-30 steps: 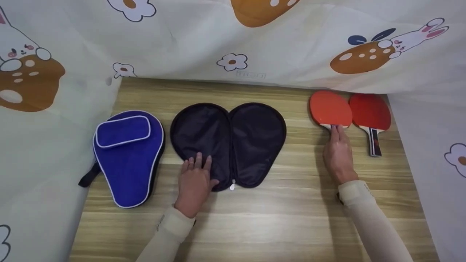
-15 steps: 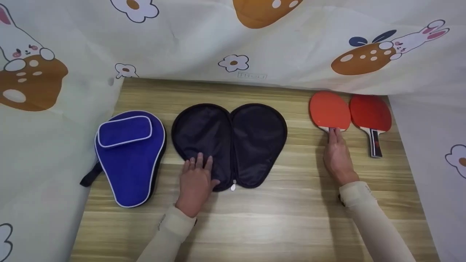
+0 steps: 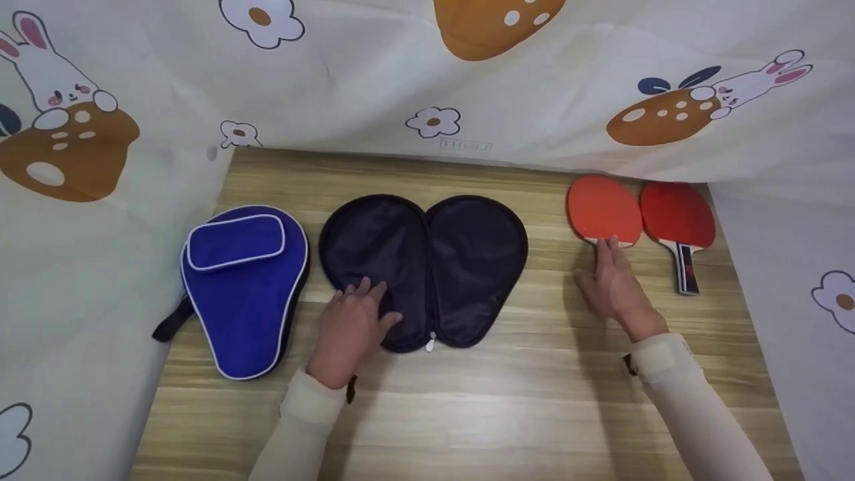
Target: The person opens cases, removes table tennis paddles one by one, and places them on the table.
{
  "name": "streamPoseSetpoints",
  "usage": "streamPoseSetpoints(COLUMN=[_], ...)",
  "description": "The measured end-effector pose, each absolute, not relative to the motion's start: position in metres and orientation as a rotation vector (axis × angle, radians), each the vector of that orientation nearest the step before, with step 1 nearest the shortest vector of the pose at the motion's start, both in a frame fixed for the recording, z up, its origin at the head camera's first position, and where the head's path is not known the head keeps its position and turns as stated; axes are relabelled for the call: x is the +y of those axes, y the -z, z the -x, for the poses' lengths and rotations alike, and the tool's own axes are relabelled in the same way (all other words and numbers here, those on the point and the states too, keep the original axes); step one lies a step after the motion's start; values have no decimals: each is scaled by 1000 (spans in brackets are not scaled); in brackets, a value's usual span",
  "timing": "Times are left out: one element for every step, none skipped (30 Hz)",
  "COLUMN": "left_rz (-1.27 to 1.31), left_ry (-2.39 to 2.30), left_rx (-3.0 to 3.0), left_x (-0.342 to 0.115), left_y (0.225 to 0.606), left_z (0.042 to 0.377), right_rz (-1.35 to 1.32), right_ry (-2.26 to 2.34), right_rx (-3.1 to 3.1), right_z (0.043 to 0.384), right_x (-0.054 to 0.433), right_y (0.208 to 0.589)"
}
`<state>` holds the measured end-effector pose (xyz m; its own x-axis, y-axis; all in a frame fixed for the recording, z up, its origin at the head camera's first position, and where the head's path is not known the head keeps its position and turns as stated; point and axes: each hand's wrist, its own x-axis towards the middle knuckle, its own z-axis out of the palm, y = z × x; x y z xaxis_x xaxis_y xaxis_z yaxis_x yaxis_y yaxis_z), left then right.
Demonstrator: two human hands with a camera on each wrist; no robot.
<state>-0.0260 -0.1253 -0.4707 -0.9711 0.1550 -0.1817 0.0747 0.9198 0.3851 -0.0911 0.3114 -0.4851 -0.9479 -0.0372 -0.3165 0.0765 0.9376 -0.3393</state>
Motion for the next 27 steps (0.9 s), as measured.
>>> streamPoseSetpoints(left_rz=[-147, -121, -88, -50, -4, 52, 113, 179, 249, 321, 389, 449, 507, 557, 605, 651, 693, 732, 768, 797, 817, 830, 834, 830, 822, 812, 803], left_ry=[-605, -645, -681, -718, -753, -785, -821, -849, -867, -883, -891, -896, -897, -888, -883, -880, -874, -868, -859, -847, -837, -825, -808, -795, -784, -778, -777], left_rx=[2885, 2909, 2942, 2979, 3017, 3050, 3075, 3092, 3106, 3106, 3098, 3084, 3056, 3030, 3000, 2967, 2940, 2912, 2886, 2865, 2845, 2826, 2802, 2774, 2741, 2704, 2667], left_x=[-131, -138, -145, -153, -162, -171, -179, -188, -196, -204, -211, -218, -223, -228, -232, -235, -238, -240, -242, -244, -245, -246, -247, -248, -249, -251, -252], left_y=[466, 461, 457, 453, 450, 447, 445, 444, 443, 444, 445, 446, 448, 451, 454, 457, 460, 464, 467, 470, 472, 474, 475, 475, 475, 476, 475], left_z=[29, 32, 35, 38, 41, 44, 47, 49, 50, 51, 52, 52, 52, 52, 52, 51, 50, 50, 48, 47, 45, 44, 43, 42, 41, 41, 40], right_rz=[-19, -9, 2, 18, 33, 54, 73, 91, 111, 128, 145, 160, 175, 192, 211, 227, 244, 260, 279, 297, 312, 327, 341, 354, 365, 376, 386], right_ry=[510, 519, 529, 540, 548, 555, 559, 561, 561, 561, 557, 557, 560, 562, 562, 565, 573, 582, 591, 599, 607, 616, 624, 628, 632, 634, 636], right_rx=[2769, 2767, 2765, 2769, 2773, 2779, 2785, 2785, 2783, 2782, 2781, 2776, 2773, 2772, 2778, 2780, 2781, 2778, 2777, 2775, 2772, 2767, 2767, 2766, 2766, 2765, 2762], right_z=[92, 93, 94, 95, 96, 97, 98, 98, 99, 99, 99, 99, 99, 99, 100, 100, 101, 101, 101, 102, 102, 102, 102, 102, 102, 102, 101], right_x=[307, 302, 297, 292, 287, 281, 276, 270, 265, 259, 254, 249, 244, 239, 234, 229, 223, 218, 212, 207, 201, 196, 191, 187, 183, 180, 177], right_y=[482, 478, 475, 472, 469, 467, 465, 463, 462, 461, 461, 460, 460, 461, 461, 461, 462, 462, 462, 462, 463, 463, 464, 465, 466, 467, 467])
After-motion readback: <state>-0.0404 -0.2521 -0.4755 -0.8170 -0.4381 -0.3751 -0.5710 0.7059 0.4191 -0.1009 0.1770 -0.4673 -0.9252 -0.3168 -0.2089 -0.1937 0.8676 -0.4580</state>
